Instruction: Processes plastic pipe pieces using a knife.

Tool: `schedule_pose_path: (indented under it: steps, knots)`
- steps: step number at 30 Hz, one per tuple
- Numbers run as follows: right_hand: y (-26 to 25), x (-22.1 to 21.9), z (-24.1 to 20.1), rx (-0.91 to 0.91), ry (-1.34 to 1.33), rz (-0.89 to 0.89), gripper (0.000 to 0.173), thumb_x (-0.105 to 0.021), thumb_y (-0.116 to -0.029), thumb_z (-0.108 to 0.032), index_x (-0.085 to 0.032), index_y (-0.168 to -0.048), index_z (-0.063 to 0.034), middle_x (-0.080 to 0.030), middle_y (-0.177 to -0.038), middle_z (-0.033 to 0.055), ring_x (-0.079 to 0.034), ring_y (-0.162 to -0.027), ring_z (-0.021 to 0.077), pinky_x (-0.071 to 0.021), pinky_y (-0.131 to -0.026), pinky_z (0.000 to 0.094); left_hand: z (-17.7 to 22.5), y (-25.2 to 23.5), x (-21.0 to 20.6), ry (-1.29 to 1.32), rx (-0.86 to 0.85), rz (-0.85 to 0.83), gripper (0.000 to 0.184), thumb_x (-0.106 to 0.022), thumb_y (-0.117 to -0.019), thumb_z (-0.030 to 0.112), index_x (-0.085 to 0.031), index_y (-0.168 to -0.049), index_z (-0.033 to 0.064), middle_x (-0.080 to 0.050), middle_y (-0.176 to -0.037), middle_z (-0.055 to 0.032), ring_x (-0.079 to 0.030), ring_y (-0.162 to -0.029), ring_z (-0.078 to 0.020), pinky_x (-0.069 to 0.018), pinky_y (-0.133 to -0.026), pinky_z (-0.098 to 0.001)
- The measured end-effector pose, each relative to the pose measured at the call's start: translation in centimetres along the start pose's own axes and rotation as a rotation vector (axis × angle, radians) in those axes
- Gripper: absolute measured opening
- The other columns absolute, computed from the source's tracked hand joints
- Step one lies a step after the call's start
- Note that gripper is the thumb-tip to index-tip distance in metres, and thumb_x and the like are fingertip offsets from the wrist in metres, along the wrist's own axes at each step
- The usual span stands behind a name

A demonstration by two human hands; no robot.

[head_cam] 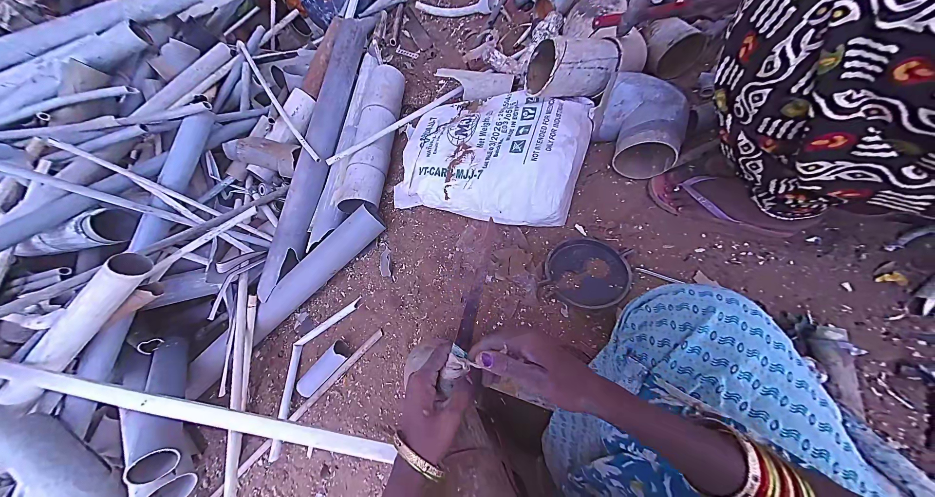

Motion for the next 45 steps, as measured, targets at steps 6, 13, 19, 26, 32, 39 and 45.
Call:
schedule_pose_path:
  steps: [6,13,19,26,32,39,45]
  knots:
    - [0.0,-0.9,0.3,-0.134,0.166,-0.119,0.024,-0.055,-0.1036,-0.009,-0.070,-0.108,0.0095,-0.067,-0.084,0.0146,-0.057,-0.072,0.0128,-0.0478,-0.072,0.0278,0.0,0.2,-0.4,0.012,-0.026,-0.002,0.032,-0.053,-0.0867,0.010,-0.065,-0.109,-0.0093,-0.065,-0.079,0.0016,-0.059,-0.065,0.0046,-0.0518,-0.064,-0.0165]
    - [0.2,-1.6,-0.6,-0.064,0.329,-0.181,0.027,-0.047,-0.1058,-0.007,-0.068,-0.104,0.0113,-0.066,-0.081,0.0211,-0.062,-0.073,0.0302,-0.0483,-0.074,0.0438,0.2,0.2,-0.2,-0.033,-0.052,0.043,0.031,-0.062,-0.0862,0.015,-0.067,-0.107,-0.0079,-0.068,-0.078,-0.0011,-0.061,-0.063,0.0022,-0.0537,-0.061,-0.0176]
    - [0.3,-2.1,-0.8,-0.186,0.470,-0.311,0.031,-0.043,-0.1094,-0.012,-0.065,-0.109,0.0096,-0.066,-0.084,0.0227,-0.065,-0.081,0.0364,-0.0487,-0.079,0.0495,0.1,0.4,-0.3,-0.088,-0.007,0.040,0.030,-0.061,-0.0882,0.014,-0.068,-0.109,-0.0059,-0.068,-0.075,-0.0015,-0.062,-0.059,0.0000,-0.0540,-0.059,-0.0197]
    - [0.4,-1.9,-1.6,-0.149,0.499,-0.304,0.029,-0.044,-0.1087,-0.011,-0.065,-0.106,0.0099,-0.064,-0.081,0.0236,-0.064,-0.077,0.0378,-0.0483,-0.075,0.0503,0.7,0.2,-0.7,0.112,0.061,0.014,0.024,-0.054,-0.0896,0.004,-0.063,-0.108,-0.0082,-0.062,-0.073,0.0056,-0.057,-0.057,0.0052,-0.0510,-0.056,-0.0138]
    - [0.1,-1.2,-0.9,-0.171,0.463,-0.235,0.030,-0.044,-0.1087,-0.010,-0.065,-0.103,0.0103,-0.064,-0.082,0.0232,-0.064,-0.079,0.0366,-0.0484,-0.077,0.0494,-0.6,-1.1,-1.4,0.313,0.129,-0.075,0.020,-0.050,-0.0931,-0.001,-0.059,-0.111,-0.0049,-0.062,-0.073,0.0085,-0.058,-0.056,0.0037,-0.0516,-0.055,-0.0145]
    - [0.5,-0.4,-0.8,0.029,0.619,0.120,0.026,-0.054,-0.1030,-0.011,-0.073,-0.104,0.0064,-0.069,-0.097,0.0277,-0.069,-0.092,0.0448,-0.0540,-0.077,0.0539,-1.4,-1.0,-2.2,0.464,0.215,-0.092,0.034,-0.028,-0.0970,0.010,-0.055,-0.113,-0.0021,-0.063,-0.071,0.0088,-0.061,-0.059,0.0005,-0.0532,-0.057,-0.0159]
    - [0.7,0.1,-1.4,0.210,0.578,0.336,0.018,-0.061,-0.0940,-0.007,-0.075,-0.097,0.0034,-0.072,-0.088,0.0217,-0.072,-0.081,0.0383,-0.0569,-0.070,0.0472,-1.7,-0.8,-1.6,0.566,0.254,-0.030,0.046,-0.021,-0.0913,0.007,-0.057,-0.117,-0.0060,-0.067,-0.075,0.0040,-0.063,-0.063,-0.0034,-0.0537,-0.062,-0.0182]
Point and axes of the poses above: each hand's wrist, its own y-axis away from the middle knuckle, its own x-axis out of the back of the hand, z = x × y, the point moved 7 cm from there along -y, towards the middle knuckle
